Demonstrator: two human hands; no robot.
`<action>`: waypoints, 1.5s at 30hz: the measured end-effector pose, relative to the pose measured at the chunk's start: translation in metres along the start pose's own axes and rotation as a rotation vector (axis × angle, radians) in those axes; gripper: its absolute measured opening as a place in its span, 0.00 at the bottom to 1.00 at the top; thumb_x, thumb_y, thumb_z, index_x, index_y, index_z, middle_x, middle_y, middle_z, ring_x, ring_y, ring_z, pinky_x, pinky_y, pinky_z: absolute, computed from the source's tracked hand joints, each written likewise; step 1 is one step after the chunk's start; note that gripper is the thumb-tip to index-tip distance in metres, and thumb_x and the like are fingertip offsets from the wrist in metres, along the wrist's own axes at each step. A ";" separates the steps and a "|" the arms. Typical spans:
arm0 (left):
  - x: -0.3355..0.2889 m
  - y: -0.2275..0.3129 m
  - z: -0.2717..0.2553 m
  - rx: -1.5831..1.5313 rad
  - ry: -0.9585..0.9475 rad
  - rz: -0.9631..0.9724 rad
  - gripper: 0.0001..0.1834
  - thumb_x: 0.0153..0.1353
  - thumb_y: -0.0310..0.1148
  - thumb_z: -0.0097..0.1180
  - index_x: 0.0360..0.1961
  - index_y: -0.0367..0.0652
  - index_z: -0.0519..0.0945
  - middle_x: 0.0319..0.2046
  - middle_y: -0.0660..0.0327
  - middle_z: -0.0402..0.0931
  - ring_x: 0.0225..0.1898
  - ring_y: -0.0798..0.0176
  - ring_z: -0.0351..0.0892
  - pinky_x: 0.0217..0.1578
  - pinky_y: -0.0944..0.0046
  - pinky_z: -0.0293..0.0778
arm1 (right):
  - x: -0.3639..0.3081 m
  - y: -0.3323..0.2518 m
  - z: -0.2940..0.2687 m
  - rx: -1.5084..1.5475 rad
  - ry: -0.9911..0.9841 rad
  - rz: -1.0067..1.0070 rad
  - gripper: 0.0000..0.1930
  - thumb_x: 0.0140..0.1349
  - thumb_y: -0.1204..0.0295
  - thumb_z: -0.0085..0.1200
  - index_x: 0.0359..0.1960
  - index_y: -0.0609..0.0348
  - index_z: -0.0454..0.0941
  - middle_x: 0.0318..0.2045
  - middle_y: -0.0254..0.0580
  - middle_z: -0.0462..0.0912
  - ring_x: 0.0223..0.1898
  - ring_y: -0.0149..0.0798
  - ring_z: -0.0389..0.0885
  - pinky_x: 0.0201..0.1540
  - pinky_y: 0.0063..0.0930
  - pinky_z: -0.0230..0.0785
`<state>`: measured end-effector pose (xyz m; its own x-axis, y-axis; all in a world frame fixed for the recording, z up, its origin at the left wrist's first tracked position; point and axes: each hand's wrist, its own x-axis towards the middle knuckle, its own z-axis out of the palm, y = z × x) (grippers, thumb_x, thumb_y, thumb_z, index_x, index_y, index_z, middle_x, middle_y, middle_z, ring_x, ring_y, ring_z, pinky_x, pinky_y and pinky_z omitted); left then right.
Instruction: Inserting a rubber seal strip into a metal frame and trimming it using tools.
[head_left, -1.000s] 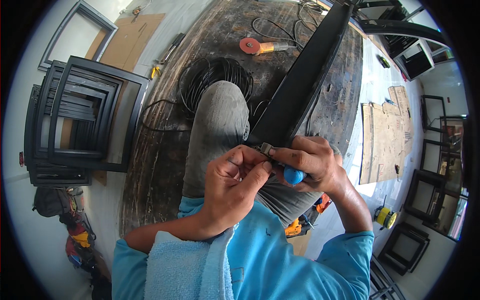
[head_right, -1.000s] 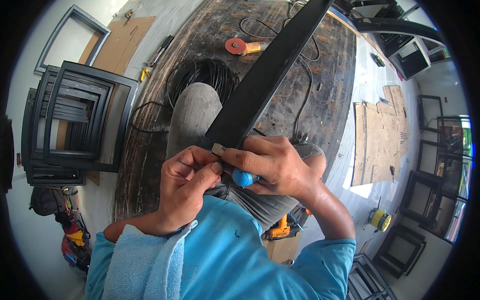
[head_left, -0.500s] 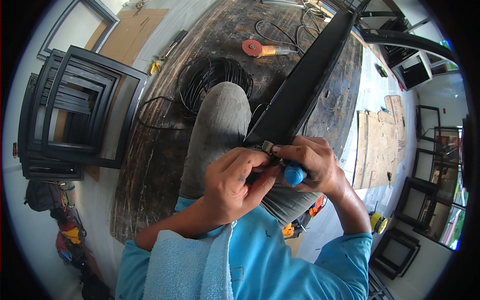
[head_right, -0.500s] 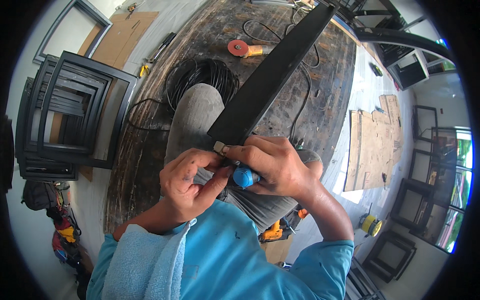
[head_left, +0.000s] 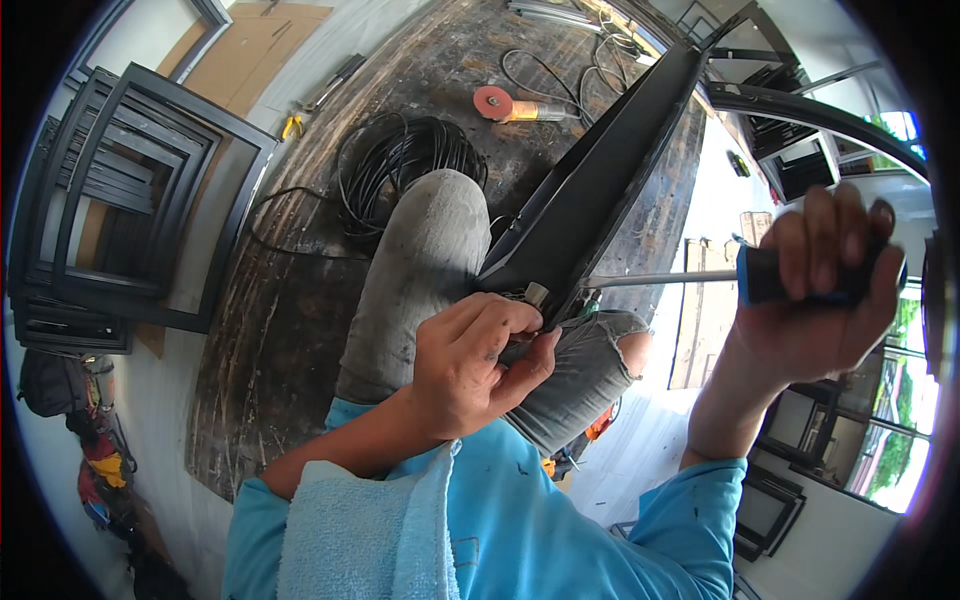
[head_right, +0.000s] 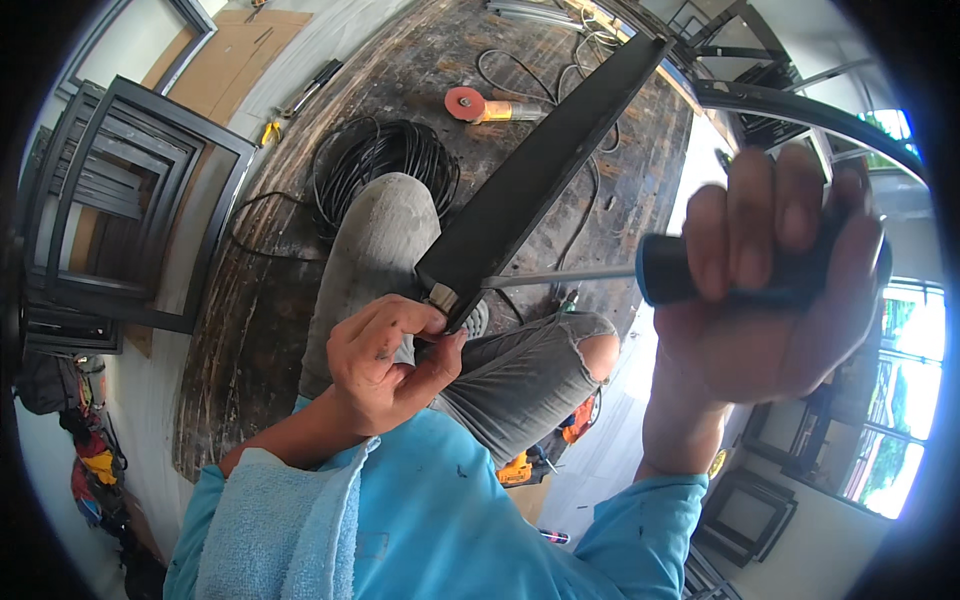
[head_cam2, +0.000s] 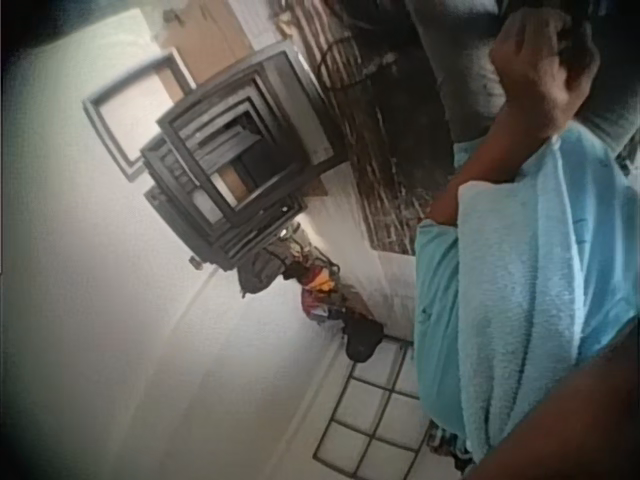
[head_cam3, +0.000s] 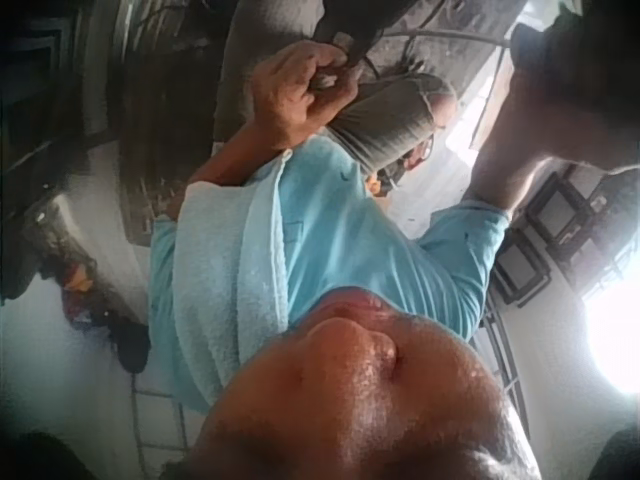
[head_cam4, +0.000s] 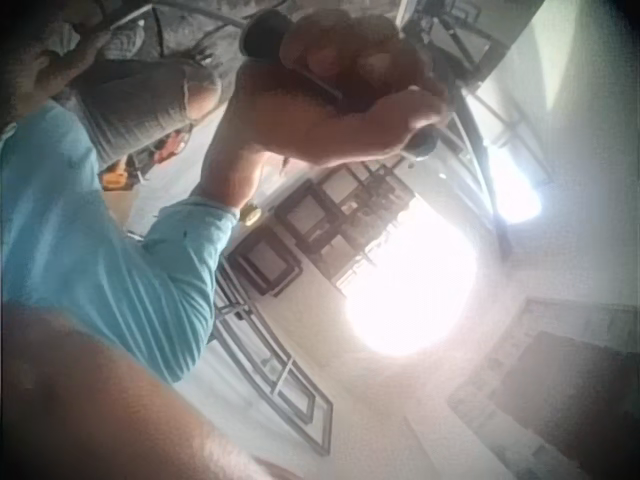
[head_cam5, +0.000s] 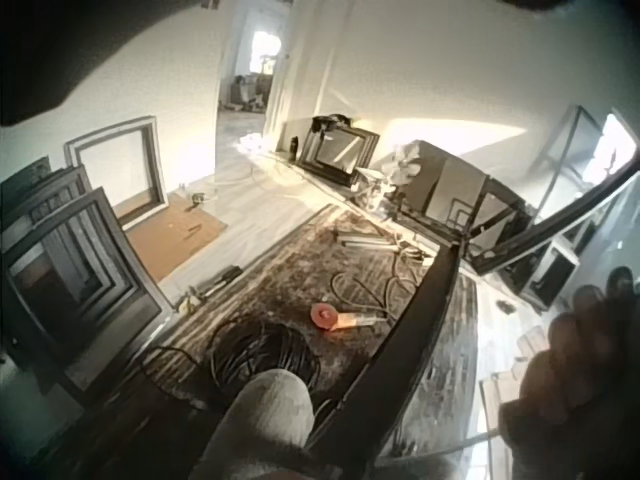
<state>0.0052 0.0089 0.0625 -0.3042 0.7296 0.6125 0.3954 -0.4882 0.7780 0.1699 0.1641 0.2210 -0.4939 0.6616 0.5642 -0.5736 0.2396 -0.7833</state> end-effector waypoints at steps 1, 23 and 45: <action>0.000 -0.001 0.000 0.008 -0.004 0.010 0.16 0.48 0.17 0.72 0.33 0.37 0.76 0.29 0.58 0.81 0.26 0.59 0.83 0.28 0.63 0.78 | 0.009 0.001 0.002 0.022 -0.004 0.042 0.13 0.77 0.64 0.46 0.48 0.61 0.73 0.34 0.37 0.68 0.29 0.29 0.67 0.25 0.23 0.65; 0.005 -0.010 -0.001 0.008 0.002 0.085 0.11 0.52 0.22 0.70 0.32 0.39 0.77 0.24 0.62 0.75 0.21 0.63 0.78 0.21 0.66 0.74 | 0.034 0.043 0.052 -0.333 0.094 0.283 0.10 0.73 0.70 0.56 0.50 0.59 0.72 0.38 0.38 0.74 0.35 0.27 0.71 0.29 0.19 0.66; 0.006 -0.018 0.002 0.105 0.116 0.023 0.12 0.48 0.29 0.70 0.29 0.43 0.76 0.37 0.56 0.81 0.39 0.51 0.88 0.46 0.52 0.86 | 0.069 0.073 0.100 -0.303 -0.205 0.632 0.17 0.69 0.77 0.58 0.56 0.61 0.69 0.32 0.39 0.76 0.27 0.28 0.73 0.26 0.24 0.67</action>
<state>-0.0021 0.0233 0.0519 -0.3896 0.6555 0.6469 0.4898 -0.4473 0.7483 0.0281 0.1565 0.2288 -0.8004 0.5994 -0.0052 0.0531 0.0622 -0.9967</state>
